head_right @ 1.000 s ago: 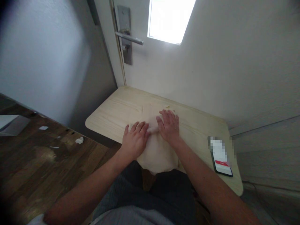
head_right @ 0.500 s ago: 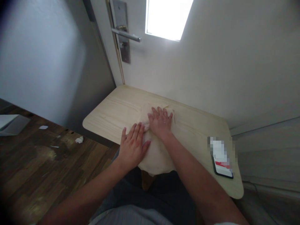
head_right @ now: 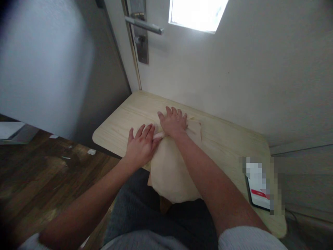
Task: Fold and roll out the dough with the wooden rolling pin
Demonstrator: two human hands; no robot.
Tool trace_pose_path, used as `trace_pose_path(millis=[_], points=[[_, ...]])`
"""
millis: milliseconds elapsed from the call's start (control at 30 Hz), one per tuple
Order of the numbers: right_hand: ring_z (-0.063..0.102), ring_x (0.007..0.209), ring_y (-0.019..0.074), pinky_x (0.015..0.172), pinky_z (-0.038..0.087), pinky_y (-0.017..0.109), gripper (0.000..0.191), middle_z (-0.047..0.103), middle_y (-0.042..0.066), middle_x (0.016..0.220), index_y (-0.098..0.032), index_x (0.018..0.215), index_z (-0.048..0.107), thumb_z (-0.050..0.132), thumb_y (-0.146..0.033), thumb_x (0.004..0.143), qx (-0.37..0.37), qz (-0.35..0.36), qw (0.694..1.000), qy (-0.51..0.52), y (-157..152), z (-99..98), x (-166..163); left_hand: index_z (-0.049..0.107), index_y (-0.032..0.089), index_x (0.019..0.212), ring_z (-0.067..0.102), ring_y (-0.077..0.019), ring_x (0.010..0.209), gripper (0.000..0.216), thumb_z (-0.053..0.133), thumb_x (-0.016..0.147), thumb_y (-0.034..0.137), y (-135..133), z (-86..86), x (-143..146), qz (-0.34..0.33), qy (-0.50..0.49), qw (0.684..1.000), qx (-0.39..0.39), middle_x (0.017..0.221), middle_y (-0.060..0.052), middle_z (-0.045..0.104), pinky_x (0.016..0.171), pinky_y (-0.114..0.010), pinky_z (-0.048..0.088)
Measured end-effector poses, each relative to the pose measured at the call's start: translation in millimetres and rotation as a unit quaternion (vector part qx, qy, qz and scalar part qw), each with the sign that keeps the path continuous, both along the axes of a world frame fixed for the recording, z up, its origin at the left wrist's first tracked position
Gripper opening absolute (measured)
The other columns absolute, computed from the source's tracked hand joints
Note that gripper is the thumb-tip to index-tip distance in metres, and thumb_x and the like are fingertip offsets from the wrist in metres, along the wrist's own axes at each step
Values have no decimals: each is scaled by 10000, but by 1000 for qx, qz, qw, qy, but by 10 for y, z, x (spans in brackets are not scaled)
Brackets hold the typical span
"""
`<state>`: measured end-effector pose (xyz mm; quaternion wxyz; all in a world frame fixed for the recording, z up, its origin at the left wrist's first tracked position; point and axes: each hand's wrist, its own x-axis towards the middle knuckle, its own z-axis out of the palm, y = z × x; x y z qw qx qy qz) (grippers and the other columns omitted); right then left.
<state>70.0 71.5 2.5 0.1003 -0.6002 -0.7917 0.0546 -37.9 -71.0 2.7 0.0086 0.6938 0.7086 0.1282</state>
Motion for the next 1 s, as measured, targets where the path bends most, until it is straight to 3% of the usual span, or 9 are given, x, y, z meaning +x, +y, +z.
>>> trace_pose_path(millis=[333, 467, 633, 767, 867, 1000], points=[[434, 1328, 351, 1093, 264, 596, 709, 506, 171, 1465, -176, 1454, 470, 231, -648, 980, -11, -18, 1000, 2, 132, 29, -136, 510, 252, 1412, 449, -314, 1367, 563, 165, 1042, 501, 167, 25, -148, -16, -9, 1000, -18, 1482, -75, 529, 1126, -665, 267], [425, 1340, 335, 1102, 260, 572, 626, 520, 136, 1466, -211, 1435, 503, 235, -581, 1008, 41, -17, 999, -4, -142, 4, 52, 434, 209, 1481, 406, -308, 1408, 549, 225, 1044, 467, -47, 5, -4, -27, -3, 999, 20, 1516, -98, 490, 1169, -627, 215], [345, 1419, 327, 1147, 181, 600, 560, 466, 105, 1524, -220, 1450, 493, 239, -494, 1032, 69, 10, 997, -38, -741, -53, 532, 372, 201, 1522, 359, -263, 1453, 557, 271, 1038, 457, -550, -28, 257, -81, -19, 996, 36, 1571, -79, 414, 1196, -559, 218], [276, 1468, 314, 1163, 158, 608, 591, 402, 127, 1565, -169, 1515, 389, 234, -480, 1037, 98, 31, 993, -50, -1221, -135, 936, 313, 209, 1551, 263, -237, 1502, 608, 296, 1024, 512, -908, -70, 364, -127, -32, 991, 38, 1624, -38, 306, 1220, -526, 195], [261, 1479, 307, 1167, 149, 615, 620, 368, 145, 1581, -135, 1537, 335, 243, -486, 1034, 110, 38, 992, -52, -1360, -186, 1069, 274, 201, 1565, 224, -222, 1516, 641, 280, 1021, 540, -953, -103, 371, -139, -30, 989, 39, 1634, -28, 279, 1234, -519, 163], [285, 1466, 315, 1168, 152, 615, 623, 395, 153, 1564, -121, 1522, 367, 239, -481, 1031, 95, 25, 994, -50, -1166, -179, 937, 325, 191, 1545, 271, -231, 1500, 618, 269, 1026, 520, -702, -132, 332, -97, -12, 994, 50, 1619, -59, 317, 1226, -508, 182]])
